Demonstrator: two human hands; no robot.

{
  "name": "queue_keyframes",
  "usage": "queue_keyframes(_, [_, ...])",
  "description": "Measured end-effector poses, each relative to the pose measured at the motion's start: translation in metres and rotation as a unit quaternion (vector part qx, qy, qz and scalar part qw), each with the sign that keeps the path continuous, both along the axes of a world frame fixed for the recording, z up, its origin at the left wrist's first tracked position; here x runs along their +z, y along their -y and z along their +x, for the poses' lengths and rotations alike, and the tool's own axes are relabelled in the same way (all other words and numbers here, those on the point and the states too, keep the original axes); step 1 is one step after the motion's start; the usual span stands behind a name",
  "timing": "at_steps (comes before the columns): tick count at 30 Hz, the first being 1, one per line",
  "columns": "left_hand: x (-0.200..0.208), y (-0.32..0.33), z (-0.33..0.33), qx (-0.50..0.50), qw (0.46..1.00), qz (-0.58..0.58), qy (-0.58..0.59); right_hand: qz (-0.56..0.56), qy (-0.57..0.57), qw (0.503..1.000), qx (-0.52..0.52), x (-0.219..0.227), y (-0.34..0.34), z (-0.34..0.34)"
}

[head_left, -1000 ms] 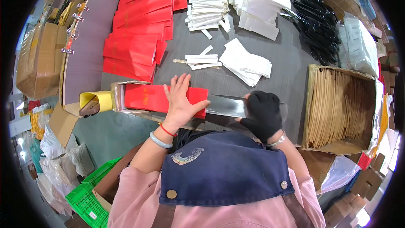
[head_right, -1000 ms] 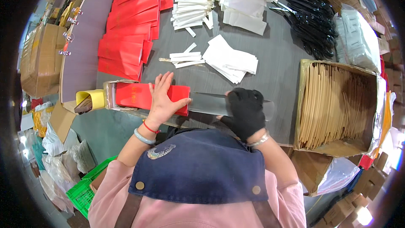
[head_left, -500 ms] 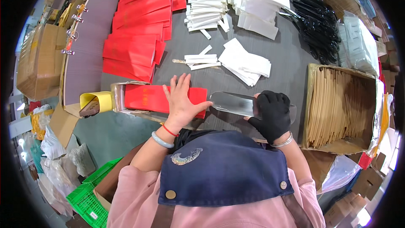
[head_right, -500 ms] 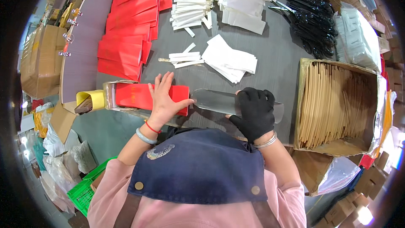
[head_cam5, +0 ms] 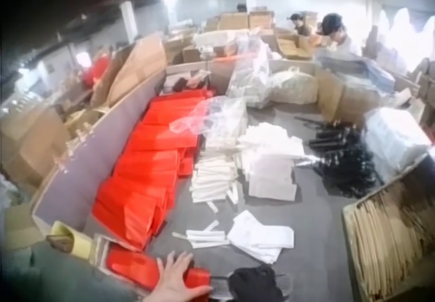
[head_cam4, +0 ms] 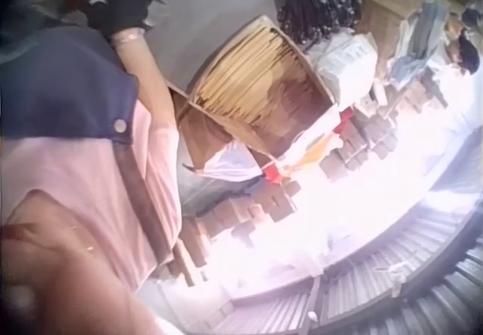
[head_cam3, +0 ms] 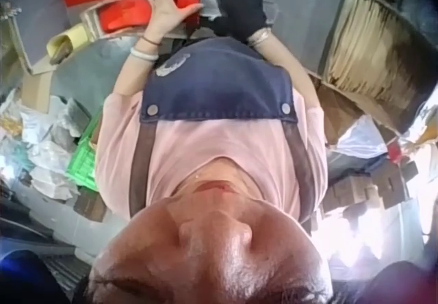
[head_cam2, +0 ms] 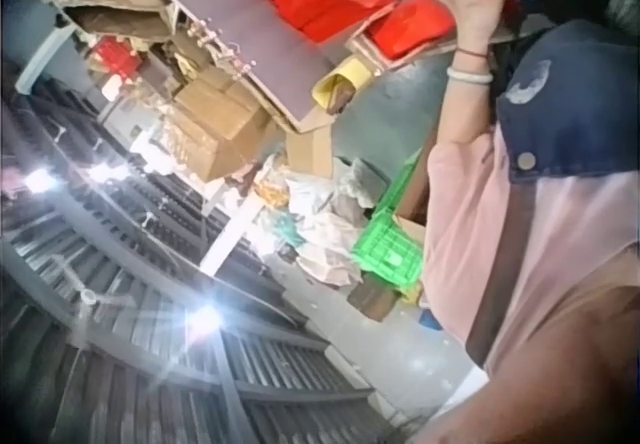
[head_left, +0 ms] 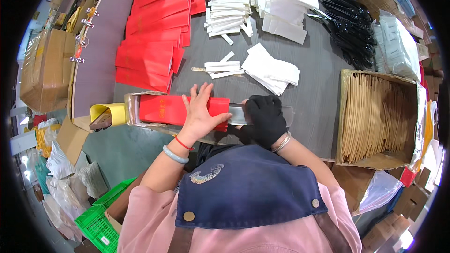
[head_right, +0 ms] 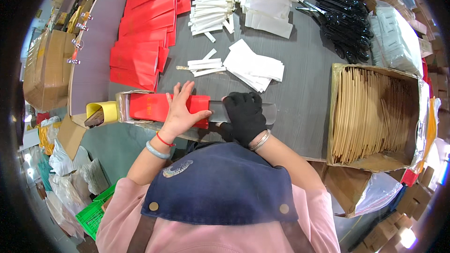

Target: Packaging disposable chopsticks into paper sleeves at a workstation.

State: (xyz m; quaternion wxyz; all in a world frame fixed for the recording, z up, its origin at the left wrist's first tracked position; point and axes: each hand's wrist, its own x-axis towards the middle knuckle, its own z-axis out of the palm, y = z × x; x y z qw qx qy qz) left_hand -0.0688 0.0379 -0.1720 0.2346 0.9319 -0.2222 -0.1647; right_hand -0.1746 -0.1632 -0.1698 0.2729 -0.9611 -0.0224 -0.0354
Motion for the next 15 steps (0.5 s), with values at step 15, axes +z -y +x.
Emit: queue_keyframes(15, [-0.014, 0.045, 0.076, -0.189, 0.949, -0.035, 0.25, -0.14, -0.034, 0.812, -0.566, -0.003, 0.248, -0.205])
